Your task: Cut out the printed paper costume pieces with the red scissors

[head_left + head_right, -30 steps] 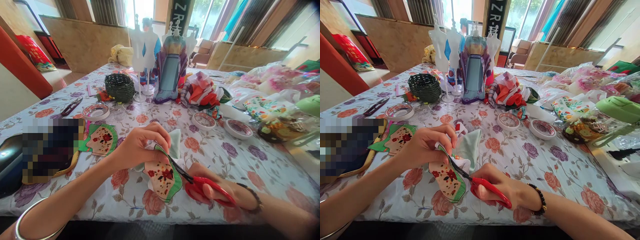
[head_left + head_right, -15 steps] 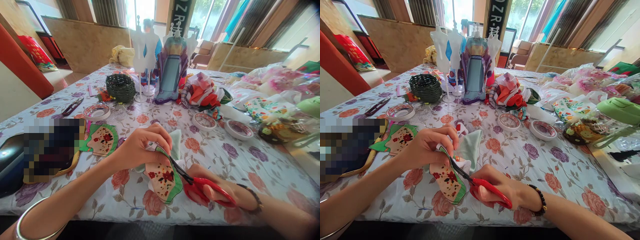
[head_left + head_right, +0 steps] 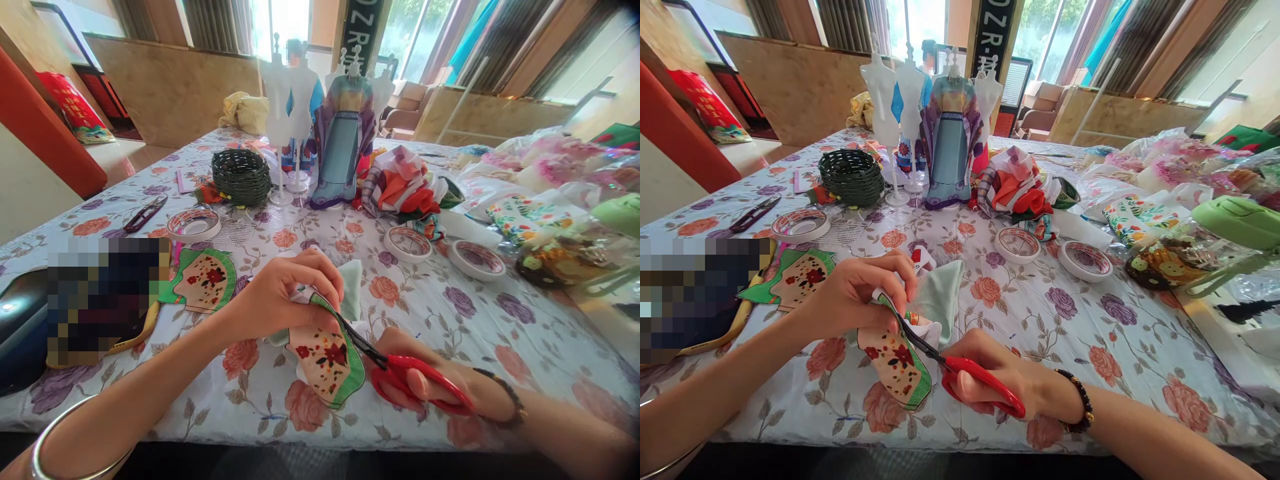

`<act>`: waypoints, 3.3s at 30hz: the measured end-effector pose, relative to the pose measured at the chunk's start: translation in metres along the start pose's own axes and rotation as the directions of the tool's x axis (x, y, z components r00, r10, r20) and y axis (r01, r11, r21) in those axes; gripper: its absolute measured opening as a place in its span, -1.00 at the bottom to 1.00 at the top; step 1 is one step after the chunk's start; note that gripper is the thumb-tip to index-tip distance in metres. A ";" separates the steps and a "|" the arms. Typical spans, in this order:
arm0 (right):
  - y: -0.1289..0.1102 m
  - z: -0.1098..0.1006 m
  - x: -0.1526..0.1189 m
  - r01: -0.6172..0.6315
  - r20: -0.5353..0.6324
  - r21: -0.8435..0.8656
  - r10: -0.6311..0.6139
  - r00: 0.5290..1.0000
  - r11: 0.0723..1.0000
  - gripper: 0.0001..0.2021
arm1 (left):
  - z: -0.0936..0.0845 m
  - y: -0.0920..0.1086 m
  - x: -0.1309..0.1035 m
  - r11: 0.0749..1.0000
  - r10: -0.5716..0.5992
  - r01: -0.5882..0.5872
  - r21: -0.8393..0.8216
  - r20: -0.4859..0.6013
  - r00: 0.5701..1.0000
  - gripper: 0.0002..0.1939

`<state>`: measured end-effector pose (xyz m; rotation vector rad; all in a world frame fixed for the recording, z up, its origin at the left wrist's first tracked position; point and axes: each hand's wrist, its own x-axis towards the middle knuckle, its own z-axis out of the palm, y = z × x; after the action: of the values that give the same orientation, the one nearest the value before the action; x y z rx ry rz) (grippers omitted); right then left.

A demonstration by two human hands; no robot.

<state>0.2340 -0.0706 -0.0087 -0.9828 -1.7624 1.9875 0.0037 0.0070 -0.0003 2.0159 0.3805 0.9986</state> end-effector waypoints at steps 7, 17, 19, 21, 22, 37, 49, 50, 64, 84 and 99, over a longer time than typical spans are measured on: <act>-0.004 -0.002 0.002 0.013 0.029 0.007 -0.014 0.999 1.000 -0.35 | 0.000 -0.001 0.000 0.999 -0.004 0.004 -0.034 0.000 1.000 -0.87; 0.005 -0.005 0.005 0.091 0.105 -0.053 -0.086 0.991 0.994 -0.34 | -0.001 -0.001 0.000 0.999 -0.006 0.007 -0.032 0.026 1.000 -0.87; 0.010 -0.008 0.006 0.101 0.123 -0.062 -0.093 0.988 0.993 -0.33 | -0.002 0.001 0.000 0.999 -0.019 0.020 -0.030 0.030 0.999 -0.88; 0.014 -0.010 0.006 0.120 0.126 -0.045 -0.113 0.986 0.992 -0.33 | -0.002 0.002 0.000 0.999 -0.015 0.016 -0.028 0.029 0.999 -0.88; 0.015 -0.010 0.005 0.131 0.122 -0.034 -0.126 0.985 0.991 -0.34 | -0.002 0.002 0.000 1.000 -0.012 0.013 -0.026 0.029 1.000 -0.88; 0.012 -0.011 0.006 0.086 0.165 -0.096 -0.070 0.984 0.992 -0.34 | 0.000 -0.001 0.000 0.999 0.022 -0.021 -0.027 0.027 0.999 -0.87; 0.008 -0.006 0.005 0.042 0.072 -0.097 -0.035 0.997 0.994 -0.32 | 0.000 0.001 -0.001 1.000 -0.006 0.006 -0.007 0.030 1.000 -0.88; 0.008 -0.005 0.004 0.038 0.043 -0.086 -0.034 0.999 0.996 -0.32 | 0.000 0.001 -0.001 1.000 -0.005 0.005 -0.008 0.029 1.000 -0.88; 0.011 -0.006 0.007 0.123 0.066 -0.047 -0.120 0.991 0.991 -0.36 | 0.000 0.001 0.000 1.000 0.011 -0.011 -0.001 0.046 0.999 -0.88; 0.001 -0.002 0.000 -0.003 0.006 -0.088 0.004 1.000 0.996 -0.34 | 0.000 0.000 -0.001 1.000 0.010 -0.010 -0.013 0.058 0.998 -0.87; 0.005 -0.003 0.002 0.073 0.036 -0.116 -0.069 0.997 0.991 -0.36 | -0.001 0.000 -0.001 0.999 0.003 -0.005 0.041 0.067 0.998 -0.89</act>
<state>0.2353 -0.0684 -0.0136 -0.9147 -1.9227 1.8847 0.0030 0.0071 -0.0007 2.0822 0.3638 0.9301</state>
